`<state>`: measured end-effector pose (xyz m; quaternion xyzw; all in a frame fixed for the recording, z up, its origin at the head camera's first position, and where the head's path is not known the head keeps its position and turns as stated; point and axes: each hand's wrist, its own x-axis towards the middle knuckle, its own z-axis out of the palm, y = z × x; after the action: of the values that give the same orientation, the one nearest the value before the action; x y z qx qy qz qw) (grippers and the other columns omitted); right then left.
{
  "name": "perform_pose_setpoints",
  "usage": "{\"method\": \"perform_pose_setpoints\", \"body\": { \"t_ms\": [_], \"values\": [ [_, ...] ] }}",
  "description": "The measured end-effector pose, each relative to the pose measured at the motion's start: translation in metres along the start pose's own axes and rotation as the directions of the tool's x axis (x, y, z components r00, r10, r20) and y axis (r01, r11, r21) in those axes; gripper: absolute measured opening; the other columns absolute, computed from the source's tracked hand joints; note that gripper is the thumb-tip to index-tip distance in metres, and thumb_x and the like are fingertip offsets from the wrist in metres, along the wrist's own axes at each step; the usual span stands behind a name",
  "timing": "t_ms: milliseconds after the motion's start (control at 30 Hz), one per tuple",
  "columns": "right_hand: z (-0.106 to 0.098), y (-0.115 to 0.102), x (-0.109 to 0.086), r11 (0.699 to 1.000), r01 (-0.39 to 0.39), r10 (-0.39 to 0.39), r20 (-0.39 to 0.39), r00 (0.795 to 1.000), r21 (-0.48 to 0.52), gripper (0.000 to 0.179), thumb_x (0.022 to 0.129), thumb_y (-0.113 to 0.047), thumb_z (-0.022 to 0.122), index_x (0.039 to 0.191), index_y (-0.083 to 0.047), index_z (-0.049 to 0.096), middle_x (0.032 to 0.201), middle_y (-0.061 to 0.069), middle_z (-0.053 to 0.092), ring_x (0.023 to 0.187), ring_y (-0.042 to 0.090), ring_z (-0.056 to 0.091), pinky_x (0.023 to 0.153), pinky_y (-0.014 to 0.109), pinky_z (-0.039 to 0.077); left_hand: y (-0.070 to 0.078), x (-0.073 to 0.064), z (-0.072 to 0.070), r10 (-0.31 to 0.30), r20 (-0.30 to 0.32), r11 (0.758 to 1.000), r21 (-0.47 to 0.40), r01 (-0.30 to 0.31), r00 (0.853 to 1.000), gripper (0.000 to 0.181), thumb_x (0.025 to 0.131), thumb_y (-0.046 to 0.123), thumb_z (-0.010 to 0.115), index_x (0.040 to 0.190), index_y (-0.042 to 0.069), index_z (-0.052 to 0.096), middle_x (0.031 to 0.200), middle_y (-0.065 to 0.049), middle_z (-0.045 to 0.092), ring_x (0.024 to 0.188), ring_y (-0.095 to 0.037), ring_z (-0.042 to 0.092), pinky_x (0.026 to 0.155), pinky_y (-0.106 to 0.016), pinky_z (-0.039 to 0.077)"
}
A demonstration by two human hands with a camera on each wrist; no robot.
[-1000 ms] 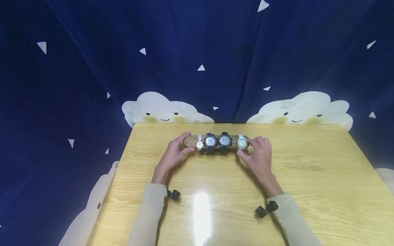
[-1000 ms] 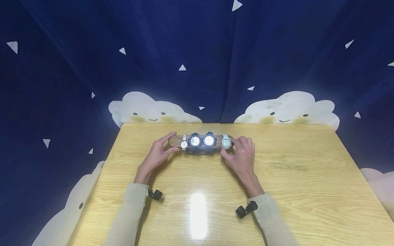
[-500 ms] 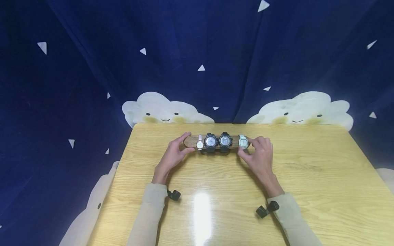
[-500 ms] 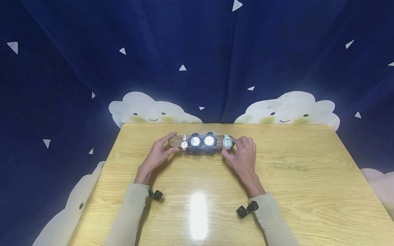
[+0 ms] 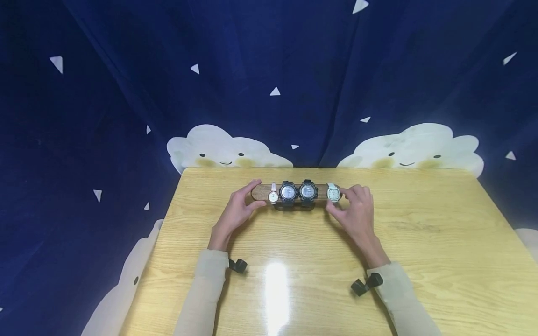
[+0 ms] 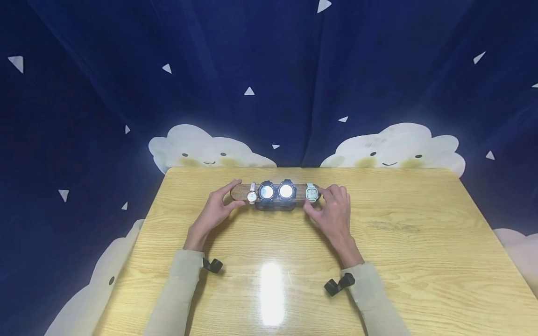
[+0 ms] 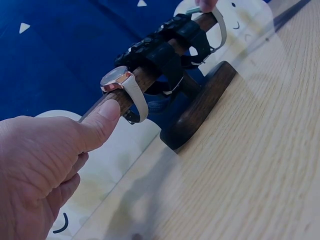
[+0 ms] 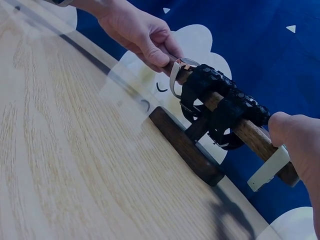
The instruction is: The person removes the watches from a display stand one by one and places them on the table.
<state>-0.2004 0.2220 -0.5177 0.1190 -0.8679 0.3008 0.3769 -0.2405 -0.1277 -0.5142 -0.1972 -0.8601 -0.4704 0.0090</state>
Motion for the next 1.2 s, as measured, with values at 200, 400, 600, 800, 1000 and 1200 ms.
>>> {"method": "perform_pose_setpoints", "body": {
  "t_ms": [200, 400, 600, 800, 1000, 1200],
  "values": [
    [-0.0006, -0.0002, 0.0014, 1.0, 0.003, -0.003, -0.005, 1.0, 0.011, 0.042, 0.076, -0.027, 0.08, 0.096, 0.01, 0.077, 0.077, 0.016, 0.059, 0.075, 0.033, 0.045, 0.069, 0.036, 0.032, 0.0, 0.0004, -0.0004, -0.001, -0.004, 1.0, 0.002, 0.001, 1.0, 0.072, 0.091, 0.025, 0.08, 0.155, 0.014, 0.05, 0.161, -0.016, 0.045, 0.15, -0.033, 0.04, 0.126, -0.046, 0.03],
    [-0.0021, 0.0016, 0.0023, 1.0, 0.002, -0.002, -0.006, 1.0, 0.0, 0.041, 0.075, -0.026, 0.081, 0.095, 0.01, 0.077, 0.077, 0.016, 0.059, 0.075, 0.032, 0.045, 0.069, 0.034, 0.031, 0.0006, 0.0004, -0.0003, -0.007, -0.001, 1.0, 0.002, 0.007, 1.0, 0.072, 0.091, 0.024, 0.08, 0.155, 0.015, 0.05, 0.161, -0.014, 0.045, 0.15, -0.032, 0.041, 0.126, -0.046, 0.031],
    [-0.0038, 0.004, 0.0033, 1.0, 0.01, -0.01, -0.004, 1.0, 0.004, 0.041, 0.073, -0.023, 0.083, 0.094, 0.011, 0.076, 0.076, 0.018, 0.059, 0.075, 0.034, 0.046, 0.069, 0.033, 0.031, 0.001, 0.0, -0.0005, -0.005, -0.002, 1.0, -0.003, 0.005, 1.0, 0.072, 0.091, 0.023, 0.081, 0.156, 0.015, 0.05, 0.161, -0.015, 0.045, 0.15, -0.034, 0.041, 0.126, -0.049, 0.031],
    [-0.004, 0.0069, 0.004, 1.0, 0.008, -0.008, 0.001, 1.0, 0.005, 0.042, 0.074, -0.027, 0.081, 0.093, 0.01, 0.076, 0.076, 0.017, 0.059, 0.075, 0.033, 0.047, 0.068, 0.033, 0.032, 0.0011, 0.0, -0.0006, 0.0, -0.006, 1.0, -0.005, 0.0, 1.0, 0.072, 0.091, 0.023, 0.081, 0.155, 0.015, 0.05, 0.16, -0.017, 0.045, 0.15, -0.034, 0.041, 0.126, -0.05, 0.031],
    [-0.0059, 0.0079, 0.005, 1.0, 0.017, -0.017, -0.009, 1.0, 0.007, 0.042, 0.073, -0.027, 0.08, 0.092, 0.01, 0.076, 0.076, 0.017, 0.059, 0.075, 0.033, 0.047, 0.067, 0.033, 0.032, 0.0008, 0.0002, -0.0004, -0.009, -0.008, 1.0, -0.005, 0.009, 1.0, 0.071, 0.091, 0.024, 0.081, 0.155, 0.015, 0.051, 0.161, -0.015, 0.045, 0.15, -0.031, 0.041, 0.126, -0.046, 0.031],
    [-0.0076, 0.009, 0.0054, 1.0, 0.01, -0.01, 0.005, 1.0, 0.004, 0.045, 0.076, -0.03, 0.079, 0.093, 0.011, 0.076, 0.077, 0.02, 0.061, 0.076, 0.034, 0.048, 0.068, 0.034, 0.033, 0.0001, 0.0004, -0.0004, -0.01, -0.004, 1.0, -0.003, 0.01, 1.0, 0.072, 0.091, 0.026, 0.081, 0.155, 0.015, 0.05, 0.161, -0.013, 0.046, 0.15, -0.029, 0.041, 0.126, -0.043, 0.03]
  ]
}}
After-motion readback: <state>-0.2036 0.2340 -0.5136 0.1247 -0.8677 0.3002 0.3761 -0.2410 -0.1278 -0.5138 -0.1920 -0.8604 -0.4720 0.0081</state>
